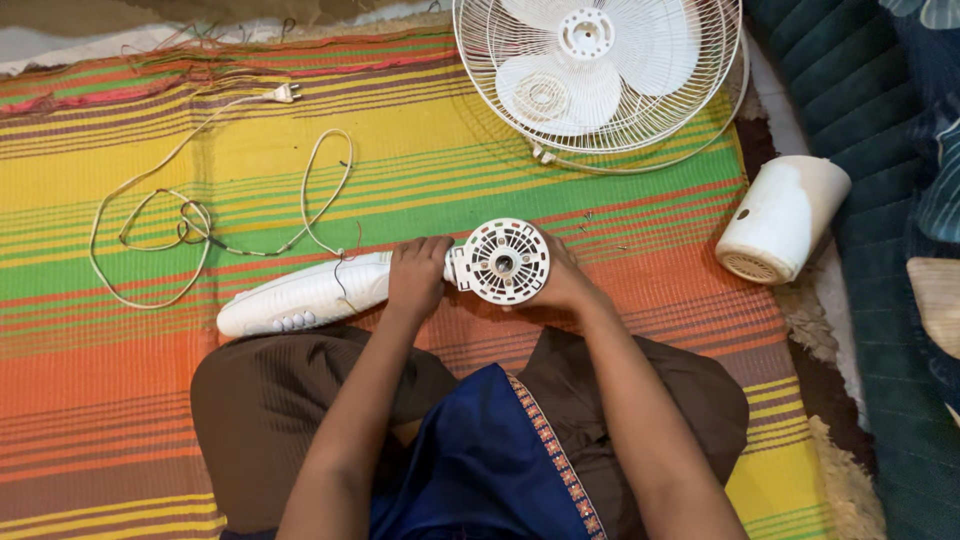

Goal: The person sits on a mat and uses a screwdriver to remove screws from the rear cap and body of a disassembled white electric fan. They detach the rear cap, then continue unscrewing the fan body casing.

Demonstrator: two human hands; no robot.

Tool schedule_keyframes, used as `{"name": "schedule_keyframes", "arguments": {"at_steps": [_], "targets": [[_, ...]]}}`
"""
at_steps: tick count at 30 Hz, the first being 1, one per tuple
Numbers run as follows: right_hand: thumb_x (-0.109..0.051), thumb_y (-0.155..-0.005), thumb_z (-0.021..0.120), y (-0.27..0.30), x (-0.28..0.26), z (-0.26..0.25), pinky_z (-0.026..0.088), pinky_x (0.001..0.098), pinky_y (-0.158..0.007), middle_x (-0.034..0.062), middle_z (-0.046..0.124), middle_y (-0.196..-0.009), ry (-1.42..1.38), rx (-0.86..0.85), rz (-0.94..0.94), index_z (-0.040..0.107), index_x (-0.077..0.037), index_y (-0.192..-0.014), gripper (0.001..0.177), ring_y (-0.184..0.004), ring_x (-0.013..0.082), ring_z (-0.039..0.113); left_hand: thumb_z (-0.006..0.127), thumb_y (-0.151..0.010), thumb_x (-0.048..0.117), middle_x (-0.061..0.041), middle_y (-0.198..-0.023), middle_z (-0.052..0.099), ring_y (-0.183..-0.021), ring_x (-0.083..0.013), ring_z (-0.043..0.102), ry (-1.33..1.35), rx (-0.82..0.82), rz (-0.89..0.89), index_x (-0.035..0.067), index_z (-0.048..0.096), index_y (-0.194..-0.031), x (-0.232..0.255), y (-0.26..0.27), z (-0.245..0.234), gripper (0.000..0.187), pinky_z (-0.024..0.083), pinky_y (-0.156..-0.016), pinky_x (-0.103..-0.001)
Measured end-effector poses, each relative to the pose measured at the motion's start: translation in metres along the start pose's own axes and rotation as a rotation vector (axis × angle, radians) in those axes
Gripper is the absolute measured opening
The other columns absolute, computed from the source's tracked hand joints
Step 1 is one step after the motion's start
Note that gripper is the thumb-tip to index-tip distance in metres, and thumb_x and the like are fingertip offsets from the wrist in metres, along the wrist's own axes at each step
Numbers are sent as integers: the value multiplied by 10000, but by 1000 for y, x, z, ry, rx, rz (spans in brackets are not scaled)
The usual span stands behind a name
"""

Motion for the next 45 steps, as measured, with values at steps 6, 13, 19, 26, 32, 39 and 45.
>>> {"name": "schedule_keyframes", "arguments": {"at_steps": [6, 13, 19, 26, 32, 39, 45], "targets": [[-383, -557, 968, 3, -11, -13, 550, 466, -976, 170, 693, -1267, -71, 163, -251, 579, -96, -1365, 942, -1167, 359, 676, 680, -707, -14, -106, -1155, 699, -1136, -333, 629, 84, -58, 14, 90, 653, -1187, -1, -10, 1, 492, 474, -947, -487], [-347, -600, 944, 5, -10, -16, 588, 412, -889, 158, 753, -1140, -106, 115, -209, 698, -64, -1192, 701, -1059, 331, 727, 722, -655, 3, -104, -1074, 723, -1037, -341, 660, 83, -252, 13, 109, 691, -1121, 1, -33, -5, 478, 526, -857, -475], [-430, -575, 944, -4, 6, -19, 594, 385, -892, 117, 782, -1098, -129, -11, -78, 746, -90, -1115, 668, -1018, 270, 757, 777, -674, 89, -150, -1030, 724, -1011, -377, 669, 77, -481, -66, 75, 653, -1106, 2, -42, 10, 449, 545, -822, -499], [-472, -665, 893, -9, 19, -16, 596, 381, -893, 107, 785, -1124, -81, -13, -97, 753, -95, -1134, 618, -1028, 264, 761, 794, -680, 124, -159, -1026, 732, -991, -376, 689, 155, -545, -154, 93, 639, -1140, 3, -44, 32, 486, 552, -813, -493], [-439, -712, 880, -18, 31, -9, 585, 373, -899, 106, 776, -1138, -173, 39, -29, 729, -78, -1175, 606, -1058, 245, 748, 798, -721, 188, -148, -1172, 682, -1099, -362, 643, 88, -428, -186, 102, 596, -1252, 0, -40, 35, 574, 503, -925, -524], [-284, -694, 901, -21, 44, -2, 590, 349, -885, 94, 779, -1135, -343, 60, -23, 710, -38, -1186, 583, -1029, 177, 741, 779, -743, 191, -191, -1475, 484, -1402, -383, 426, 62, -66, -63, 20, 467, -1439, 9, 22, -21, 782, 368, -1142, -536], [-207, -677, 911, -20, 46, 2, 582, 335, -871, 76, 777, -1132, -449, 36, -2, 702, -16, -1187, 583, -1011, 146, 724, 799, -742, 233, -124, -1515, 473, -1405, -365, 413, -309, -87, -102, 96, 481, -1418, -32, 67, -66, 759, 372, -1099, -557]]}}
Point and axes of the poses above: each hand's wrist, its own y-axis away from the middle knuckle, its own z-axis out of the palm, x = y × z, the point moved 6 cm from there along -y, towards the middle knuckle
